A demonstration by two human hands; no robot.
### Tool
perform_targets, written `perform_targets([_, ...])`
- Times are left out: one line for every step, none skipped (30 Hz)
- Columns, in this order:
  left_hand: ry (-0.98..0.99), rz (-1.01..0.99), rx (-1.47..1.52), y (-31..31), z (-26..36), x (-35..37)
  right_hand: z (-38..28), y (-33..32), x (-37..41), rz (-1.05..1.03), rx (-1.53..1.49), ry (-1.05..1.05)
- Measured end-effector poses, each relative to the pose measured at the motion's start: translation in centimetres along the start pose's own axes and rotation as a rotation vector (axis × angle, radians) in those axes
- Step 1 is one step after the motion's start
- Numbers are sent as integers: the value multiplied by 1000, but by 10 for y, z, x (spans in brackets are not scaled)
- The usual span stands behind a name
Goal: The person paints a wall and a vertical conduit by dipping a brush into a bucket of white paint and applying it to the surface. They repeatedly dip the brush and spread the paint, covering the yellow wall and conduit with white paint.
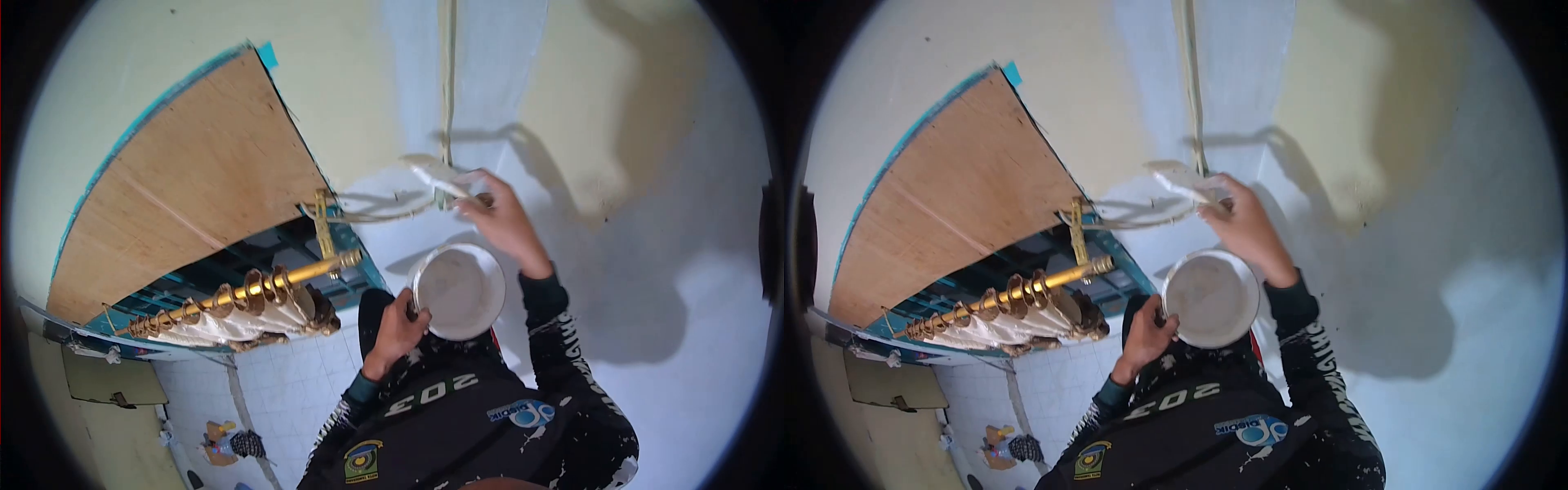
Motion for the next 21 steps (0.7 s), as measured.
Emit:
perform_targets([-29, -22, 29, 2, -3, 2, -6, -11, 16, 8, -6, -17])
perform_targets([-55, -42, 59, 4, -4, 2, -12, -23, 29, 16, -10, -38])
perform_targets([-52, -18, 81, 2, -1, 2, -15, -36, 45, 9, -9, -9])
perform_targets([-48, 8, 102, 0, 0, 2, -15, -44, 63, -60, 40, 50])
perform_targets([-57, 7, 109, 1, -6, 2, -14, -47, 79, -129, 88, 104])
perform_targets([-75, -1, 116, 2, -9, 2, -13, -51, 90, -134, 89, 124])
perform_targets([-84, -1, 123, 2, -9, 2, -14, -47, 102, -232, 230, 112])
perform_targets([-91, 0, 129, 3, -8, 1, -12, -40, 111, -330, 369, 97])
perform_targets([-95, 12, 140, 3, -8, -1, 2, -32, 118, -372, 413, 151])
perform_targets([-103, 3, 142, 6, -13, -3, 11, -22, 121, -373, 410, 164])
perform_targets([-73, 2, 101, 7, -16, -5, 19, -8, 123, -393, 560, 130])
perform_targets([-41, 1, 59, 8, -16, -7, 29, 7, 124, -411, 708, 95])
perform_targets([-63, -6, 79, 7, -8, -7, 44, 19, 125, -409, 704, 105])
perform_targets([-68, -14, 76, 9, -12, -7, 61, 31, 125, -400, 759, 107])
perform_targets([-43, -49, 22, 13, -13, -8, 77, 42, 124, -389, 814, 105])
perform_targets([-16, -83, -32, 16, -14, -8, 92, 51, 122, -390, 811, 110])
perform_targets([-20, -87, -33, 17, -13, -8, 104, 57, 119, -359, 818, 91])
perform_targets([-23, -86, -26, 17, -12, -7, 111, 62, 117, -329, 826, 73])
perform_targets([-27, -84, -19, 17, -11, -6, 119, 68, 115, -331, 823, 76])
perform_targets([-31, -86, -21, 18, -11, -5, 122, 70, 113, -281, 841, 68])
perform_targets([-38, -52, 22, 16, -11, -5, 123, 71, 111, -232, 859, 59])
Point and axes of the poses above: each hand's wrist, its own x-axis away from the middle knuckle, its own y-axis out of the palm, z = x × y, the point moved 10 cm from there along -x, towards the middle knuckle
